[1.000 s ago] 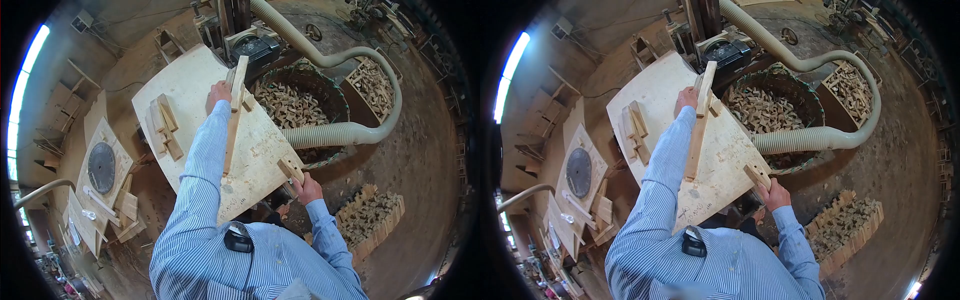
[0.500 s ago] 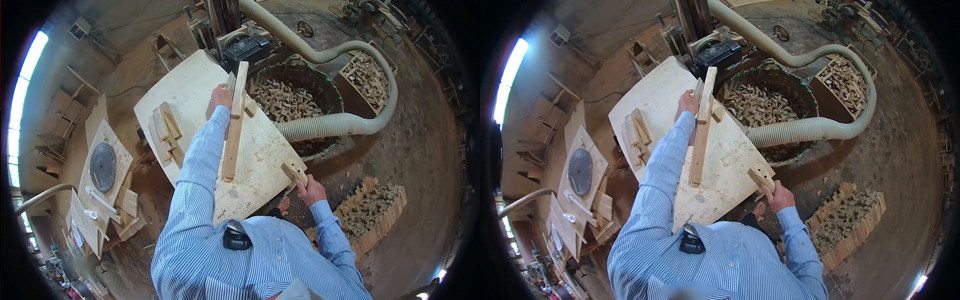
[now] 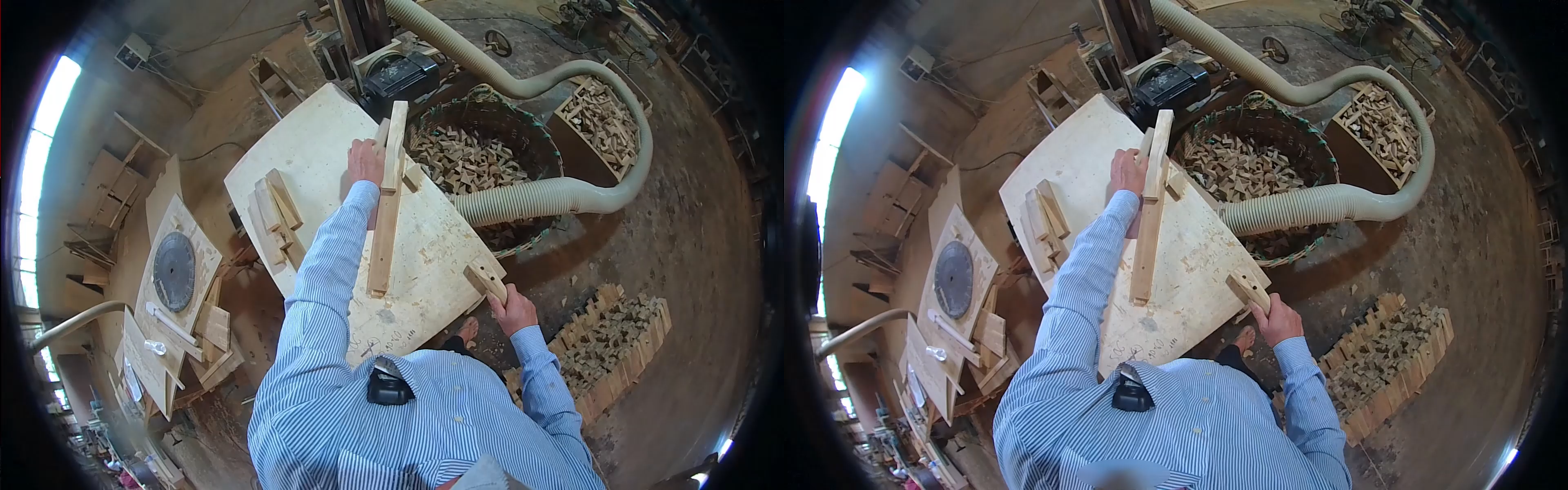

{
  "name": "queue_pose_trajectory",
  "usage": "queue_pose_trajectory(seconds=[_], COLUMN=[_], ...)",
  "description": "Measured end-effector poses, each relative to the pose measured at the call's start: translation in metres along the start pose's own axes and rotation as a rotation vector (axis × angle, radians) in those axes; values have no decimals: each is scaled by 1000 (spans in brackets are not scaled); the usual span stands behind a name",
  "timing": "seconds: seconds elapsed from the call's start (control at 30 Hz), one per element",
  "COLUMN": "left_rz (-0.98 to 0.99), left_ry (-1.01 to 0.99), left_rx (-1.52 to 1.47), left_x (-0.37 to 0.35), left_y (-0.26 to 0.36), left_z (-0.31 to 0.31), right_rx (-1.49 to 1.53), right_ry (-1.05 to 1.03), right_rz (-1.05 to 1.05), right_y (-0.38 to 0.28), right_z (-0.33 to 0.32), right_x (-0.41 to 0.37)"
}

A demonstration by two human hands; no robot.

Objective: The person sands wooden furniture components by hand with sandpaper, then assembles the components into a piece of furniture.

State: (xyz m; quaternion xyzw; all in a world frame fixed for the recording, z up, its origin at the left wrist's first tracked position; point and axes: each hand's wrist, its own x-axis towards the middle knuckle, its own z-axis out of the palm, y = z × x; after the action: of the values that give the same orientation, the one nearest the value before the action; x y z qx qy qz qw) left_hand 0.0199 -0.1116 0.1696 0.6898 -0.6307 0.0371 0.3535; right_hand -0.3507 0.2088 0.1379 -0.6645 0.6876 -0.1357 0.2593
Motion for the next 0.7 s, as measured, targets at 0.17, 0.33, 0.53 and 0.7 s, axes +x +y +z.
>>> queue_pose_trajectory(seconds=[0.17,0.33,0.53,0.7], left_rz=[-307,-447,-560,-570], left_ry=[-50,-78,-181,-172], left_rx=[-178,-240,-509,-449], left_x=[-9,-4,19,14], left_y=[-4,-19,-7,0], left_z=[6,22,14,7], right_rx=[6,17,28,24], right_ry=[-5,-9,-18,-34], right_rz=[5,13,6,-4], right_y=[1,-3,-3,1], right_z=[2,-1,0,5], right_x=[-1,-2,-3,-15])
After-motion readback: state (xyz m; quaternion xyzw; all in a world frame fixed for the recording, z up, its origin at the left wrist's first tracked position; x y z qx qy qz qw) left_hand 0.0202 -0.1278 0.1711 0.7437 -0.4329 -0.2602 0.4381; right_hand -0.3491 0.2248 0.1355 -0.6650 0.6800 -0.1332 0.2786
